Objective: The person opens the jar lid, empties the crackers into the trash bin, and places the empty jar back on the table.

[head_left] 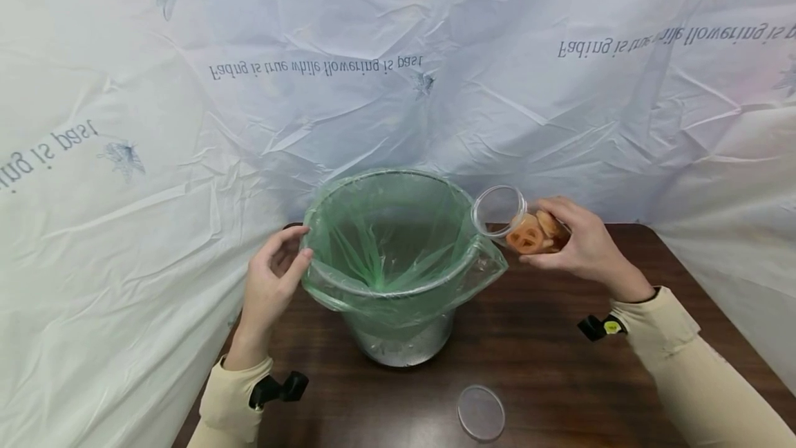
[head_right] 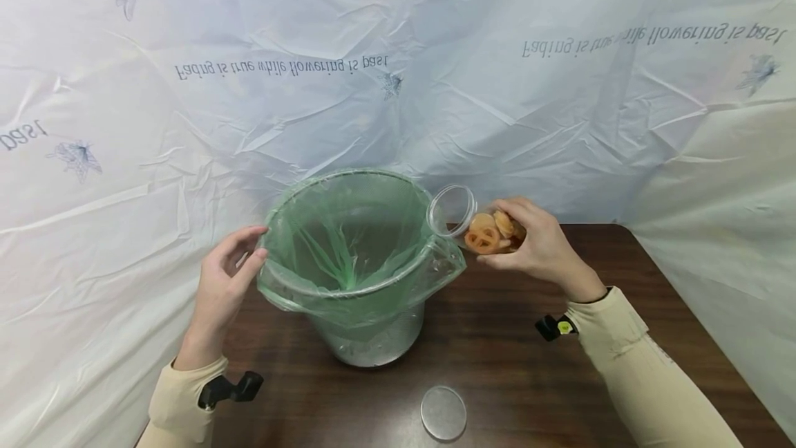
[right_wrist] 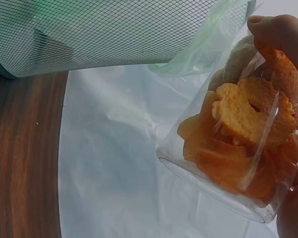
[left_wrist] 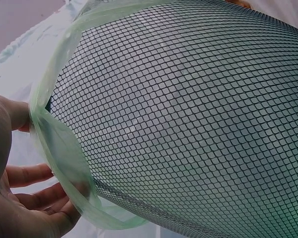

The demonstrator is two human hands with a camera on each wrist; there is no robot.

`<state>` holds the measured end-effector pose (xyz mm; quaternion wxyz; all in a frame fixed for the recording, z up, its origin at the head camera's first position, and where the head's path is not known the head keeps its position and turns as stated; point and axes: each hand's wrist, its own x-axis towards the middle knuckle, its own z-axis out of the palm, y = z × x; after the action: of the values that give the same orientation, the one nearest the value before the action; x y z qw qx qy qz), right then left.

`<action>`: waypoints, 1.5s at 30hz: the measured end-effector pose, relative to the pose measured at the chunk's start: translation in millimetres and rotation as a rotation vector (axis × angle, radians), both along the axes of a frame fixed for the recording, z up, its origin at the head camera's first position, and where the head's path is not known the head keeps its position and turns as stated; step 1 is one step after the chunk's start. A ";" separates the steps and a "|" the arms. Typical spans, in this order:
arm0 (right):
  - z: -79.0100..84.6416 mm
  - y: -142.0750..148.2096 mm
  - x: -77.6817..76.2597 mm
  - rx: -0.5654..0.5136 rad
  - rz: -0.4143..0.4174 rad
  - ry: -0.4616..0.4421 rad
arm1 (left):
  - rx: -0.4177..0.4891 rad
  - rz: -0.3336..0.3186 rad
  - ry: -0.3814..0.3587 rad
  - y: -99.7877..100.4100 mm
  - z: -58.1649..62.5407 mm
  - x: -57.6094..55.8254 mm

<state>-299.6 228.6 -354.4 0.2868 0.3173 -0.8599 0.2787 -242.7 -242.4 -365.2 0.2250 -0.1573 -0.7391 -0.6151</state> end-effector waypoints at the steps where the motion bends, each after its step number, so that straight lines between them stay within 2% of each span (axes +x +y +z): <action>1: 1.0 -0.4 0.1 0.005 -0.001 0.002 | -0.002 0.002 0.000 -0.1 -0.2 0.2; 17: 16.8 -3.6 -3.2 0.064 0.000 0.036 | 0.004 0.000 -0.006 0.1 0.7 -0.4; 28: 26.6 -5.8 -7.0 0.117 -0.010 0.100 | -0.003 0.005 -0.007 0.3 1.8 0.6; 37: 31.4 -4.7 -8.3 0.144 0.013 0.114 | 0.004 0.000 -0.002 0.3 1.1 0.4; 45: 38.2 -3.0 -10.5 0.150 0.071 0.149 | 0.011 -0.007 0.009 0.1 0.3 -0.2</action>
<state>-310.1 225.6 -316.3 0.3153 0.3877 -0.8429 0.1993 -242.9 -242.3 -364.9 0.2267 -0.1615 -0.7342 -0.6192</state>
